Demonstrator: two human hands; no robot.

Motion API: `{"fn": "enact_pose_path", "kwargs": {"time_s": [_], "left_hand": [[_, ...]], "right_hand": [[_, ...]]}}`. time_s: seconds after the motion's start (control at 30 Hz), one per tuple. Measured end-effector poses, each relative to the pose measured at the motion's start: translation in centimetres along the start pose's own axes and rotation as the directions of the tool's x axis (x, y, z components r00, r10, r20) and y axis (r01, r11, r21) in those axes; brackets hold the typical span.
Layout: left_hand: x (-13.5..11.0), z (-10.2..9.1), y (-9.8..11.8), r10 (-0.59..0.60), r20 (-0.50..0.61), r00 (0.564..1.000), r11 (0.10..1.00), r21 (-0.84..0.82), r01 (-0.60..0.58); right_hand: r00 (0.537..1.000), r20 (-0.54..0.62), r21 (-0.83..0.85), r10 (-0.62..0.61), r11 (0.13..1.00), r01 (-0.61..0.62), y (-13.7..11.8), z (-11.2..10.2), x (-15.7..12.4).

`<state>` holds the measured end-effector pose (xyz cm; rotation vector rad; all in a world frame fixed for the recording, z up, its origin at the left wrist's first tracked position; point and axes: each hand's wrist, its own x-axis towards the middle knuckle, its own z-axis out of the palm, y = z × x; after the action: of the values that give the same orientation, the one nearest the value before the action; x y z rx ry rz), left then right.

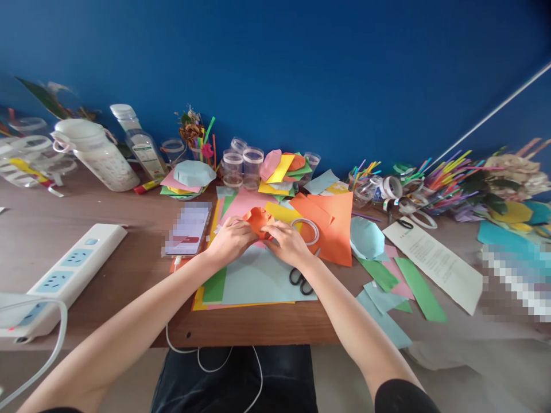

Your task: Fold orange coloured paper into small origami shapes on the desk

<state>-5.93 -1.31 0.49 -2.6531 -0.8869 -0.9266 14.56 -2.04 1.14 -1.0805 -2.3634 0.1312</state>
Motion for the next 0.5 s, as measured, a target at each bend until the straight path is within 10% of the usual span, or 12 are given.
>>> {"fn": "enact_pose_path", "kwargs": {"time_s": [0.5], "left_hand": [[0.5,-1.4,0.7,-0.137,0.273,0.952,0.985,-0.066,0.161]], "right_hand": [[0.995,0.102,-0.025,0.004,1.000,-0.001,-0.6,-0.2,0.1]]}}
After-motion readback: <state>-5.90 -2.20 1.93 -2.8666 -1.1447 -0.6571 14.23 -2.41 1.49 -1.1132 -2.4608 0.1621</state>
